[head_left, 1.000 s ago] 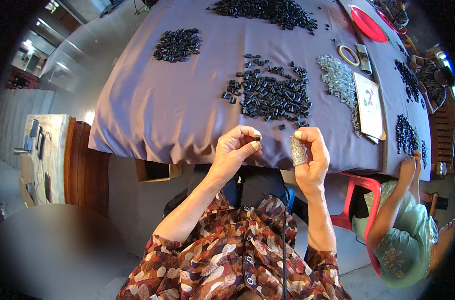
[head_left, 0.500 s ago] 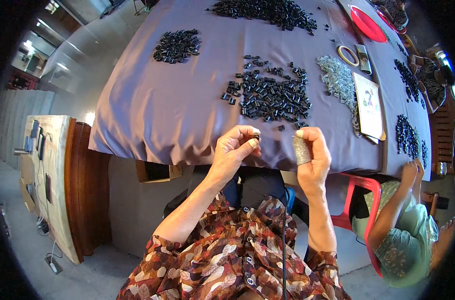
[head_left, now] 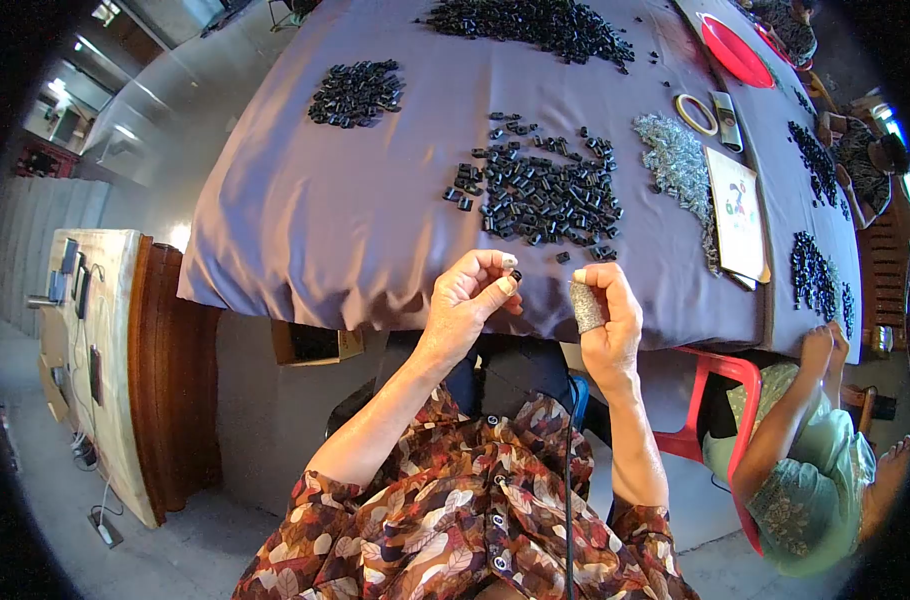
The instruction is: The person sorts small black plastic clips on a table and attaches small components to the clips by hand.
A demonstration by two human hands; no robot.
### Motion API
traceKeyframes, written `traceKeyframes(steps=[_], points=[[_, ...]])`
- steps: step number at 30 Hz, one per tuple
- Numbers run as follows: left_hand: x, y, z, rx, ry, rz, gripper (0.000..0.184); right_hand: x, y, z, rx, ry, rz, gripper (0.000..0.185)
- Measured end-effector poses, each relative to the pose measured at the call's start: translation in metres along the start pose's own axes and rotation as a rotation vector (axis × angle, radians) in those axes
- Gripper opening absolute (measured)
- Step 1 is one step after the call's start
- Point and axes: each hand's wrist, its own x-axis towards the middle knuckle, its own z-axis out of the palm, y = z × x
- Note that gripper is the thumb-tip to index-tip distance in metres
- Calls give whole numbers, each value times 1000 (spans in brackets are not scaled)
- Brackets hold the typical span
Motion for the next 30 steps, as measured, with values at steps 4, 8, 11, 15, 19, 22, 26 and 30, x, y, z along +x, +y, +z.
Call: traceKeyframes(steps=[4,8,11,15,19,22,26,30], points=[[0,-1,0,-11,-11,8,12,1,-4,-2,-14,10,24,24],[1,-3,-2,-23,-31,23,12,8,-18,-9,60,110,-52,20],[1,-2,-2,-24,-37,19,12,13,-18,-8,35,109,-88,23],[0,0,-1,-35,-32,-2,12,6,-3,3,-2,-20,14,30],[0,0,-1,-35,-29,-1,13,2,-4,3,-15,-23,32,29],[1,-1,-2,-35,-41,1,14,8,-13,-4,-2,47,-28,25],[1,-2,-3,-50,-52,7,14,16,-13,-6,22,101,-63,26],[1,-1,-2,-62,-36,-3,13,12,-2,0,-17,22,-5,30]])
